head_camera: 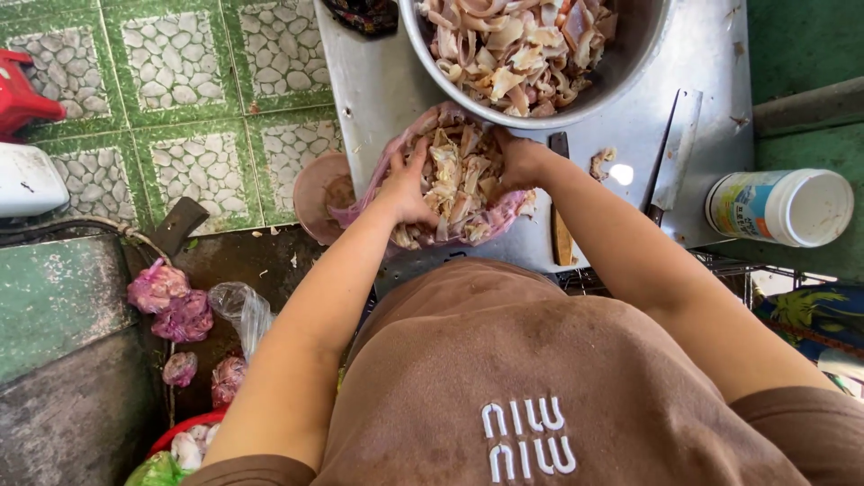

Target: The person is slicing and cleaning pig ears on a wooden cutting board at a stainless steel prep station.

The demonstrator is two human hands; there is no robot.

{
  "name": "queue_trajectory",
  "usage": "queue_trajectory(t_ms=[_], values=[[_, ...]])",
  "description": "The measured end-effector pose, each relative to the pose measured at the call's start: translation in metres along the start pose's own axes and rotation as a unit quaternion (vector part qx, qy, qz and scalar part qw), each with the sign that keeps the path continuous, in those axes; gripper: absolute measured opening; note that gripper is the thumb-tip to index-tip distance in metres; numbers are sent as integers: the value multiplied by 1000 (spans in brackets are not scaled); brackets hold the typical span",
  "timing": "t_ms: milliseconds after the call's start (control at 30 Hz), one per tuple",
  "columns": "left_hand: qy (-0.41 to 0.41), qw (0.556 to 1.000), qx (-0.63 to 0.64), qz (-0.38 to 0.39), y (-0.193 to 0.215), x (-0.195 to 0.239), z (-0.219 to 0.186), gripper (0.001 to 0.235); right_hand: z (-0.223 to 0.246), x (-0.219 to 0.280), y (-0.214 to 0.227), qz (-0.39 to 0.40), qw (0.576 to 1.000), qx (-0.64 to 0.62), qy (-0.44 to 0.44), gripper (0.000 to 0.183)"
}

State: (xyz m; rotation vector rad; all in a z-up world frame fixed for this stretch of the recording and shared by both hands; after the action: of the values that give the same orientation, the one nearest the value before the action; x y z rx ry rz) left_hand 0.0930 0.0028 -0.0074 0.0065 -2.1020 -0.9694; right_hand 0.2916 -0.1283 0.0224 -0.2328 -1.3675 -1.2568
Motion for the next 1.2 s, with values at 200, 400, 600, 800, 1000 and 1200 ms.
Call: queue_trajectory(t_ms=[200, 400, 600, 800, 1000, 1200], values=[[-30, 983, 165, -76, -18, -17, 19, 152, -1, -8, 4, -60, 975, -110, 186, 142], [-106, 959, 198, -170, -34, -22, 35, 125, -2, 13, -6, -68, 946, -201, 246, 124], [-128, 962, 188, -152, -38, -20, 30, 122, 8, 37, -5, -74, 942, -268, 189, 115], [-145, 951, 194, -193, -22, 3, 11, 112, 4, 39, -5, -101, 933, -298, 177, 93], [-133, 957, 183, -182, -18, 0, -2, 104, 2, 28, -12, -18, 950, -292, 110, 86], [-152, 945, 224, -184, 4, 18, -15, 97, 8, 35, -9, -39, 903, -381, 193, 84]])
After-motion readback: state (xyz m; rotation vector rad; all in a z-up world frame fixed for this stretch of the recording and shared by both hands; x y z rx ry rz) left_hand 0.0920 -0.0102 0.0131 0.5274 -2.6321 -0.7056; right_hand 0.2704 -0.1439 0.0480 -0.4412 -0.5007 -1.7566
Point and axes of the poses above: each hand's wrist, its own x-axis away from the middle knuckle, its own y-axis out of the back of the hand, z = x × y, the point moved 4 cm from there along -x, towards the middle knuckle, and after that the axes turned 11 degrees about -x, right-handed, at the moved point
